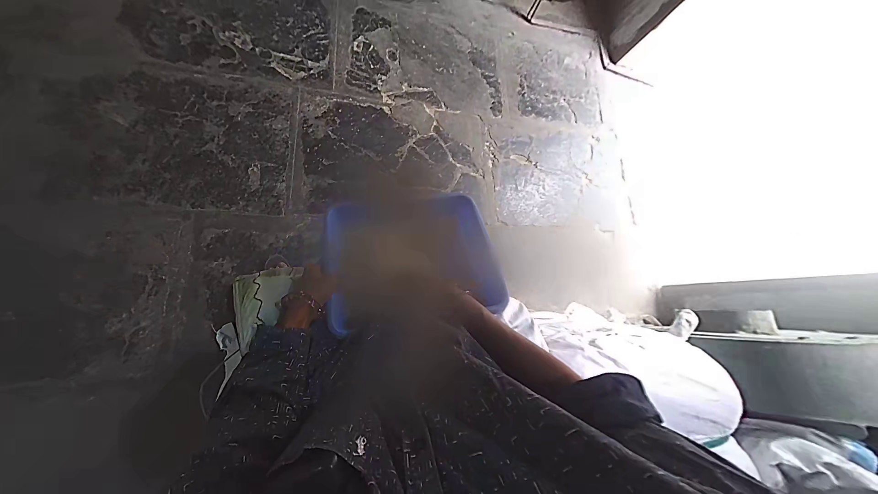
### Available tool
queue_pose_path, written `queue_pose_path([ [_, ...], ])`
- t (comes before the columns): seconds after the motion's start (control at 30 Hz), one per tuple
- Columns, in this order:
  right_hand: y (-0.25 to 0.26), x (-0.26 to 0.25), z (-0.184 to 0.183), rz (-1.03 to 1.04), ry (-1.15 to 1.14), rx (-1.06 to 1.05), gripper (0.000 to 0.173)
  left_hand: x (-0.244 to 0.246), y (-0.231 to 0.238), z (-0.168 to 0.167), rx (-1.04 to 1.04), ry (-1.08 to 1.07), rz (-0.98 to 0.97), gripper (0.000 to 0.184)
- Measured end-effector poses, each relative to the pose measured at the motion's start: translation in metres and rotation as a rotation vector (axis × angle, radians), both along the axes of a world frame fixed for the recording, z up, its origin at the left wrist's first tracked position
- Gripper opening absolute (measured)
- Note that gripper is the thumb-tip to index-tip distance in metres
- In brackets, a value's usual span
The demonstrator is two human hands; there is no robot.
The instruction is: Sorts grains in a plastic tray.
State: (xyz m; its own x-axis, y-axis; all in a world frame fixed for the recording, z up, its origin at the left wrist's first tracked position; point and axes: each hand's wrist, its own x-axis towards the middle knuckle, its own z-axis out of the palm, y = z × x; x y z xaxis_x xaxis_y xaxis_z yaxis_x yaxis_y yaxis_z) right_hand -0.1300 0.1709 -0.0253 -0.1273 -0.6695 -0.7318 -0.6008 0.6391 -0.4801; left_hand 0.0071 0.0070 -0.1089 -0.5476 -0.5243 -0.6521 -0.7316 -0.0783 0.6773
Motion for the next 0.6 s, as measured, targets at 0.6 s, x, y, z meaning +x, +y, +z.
queue_pose_path([
  [0.6, 0.008, -0.041, -0.062, -0.36, 0.386, -0.23, 0.056, -0.002, -0.005, 0.0, 0.006, 0.021, -0.079, 0.039],
])
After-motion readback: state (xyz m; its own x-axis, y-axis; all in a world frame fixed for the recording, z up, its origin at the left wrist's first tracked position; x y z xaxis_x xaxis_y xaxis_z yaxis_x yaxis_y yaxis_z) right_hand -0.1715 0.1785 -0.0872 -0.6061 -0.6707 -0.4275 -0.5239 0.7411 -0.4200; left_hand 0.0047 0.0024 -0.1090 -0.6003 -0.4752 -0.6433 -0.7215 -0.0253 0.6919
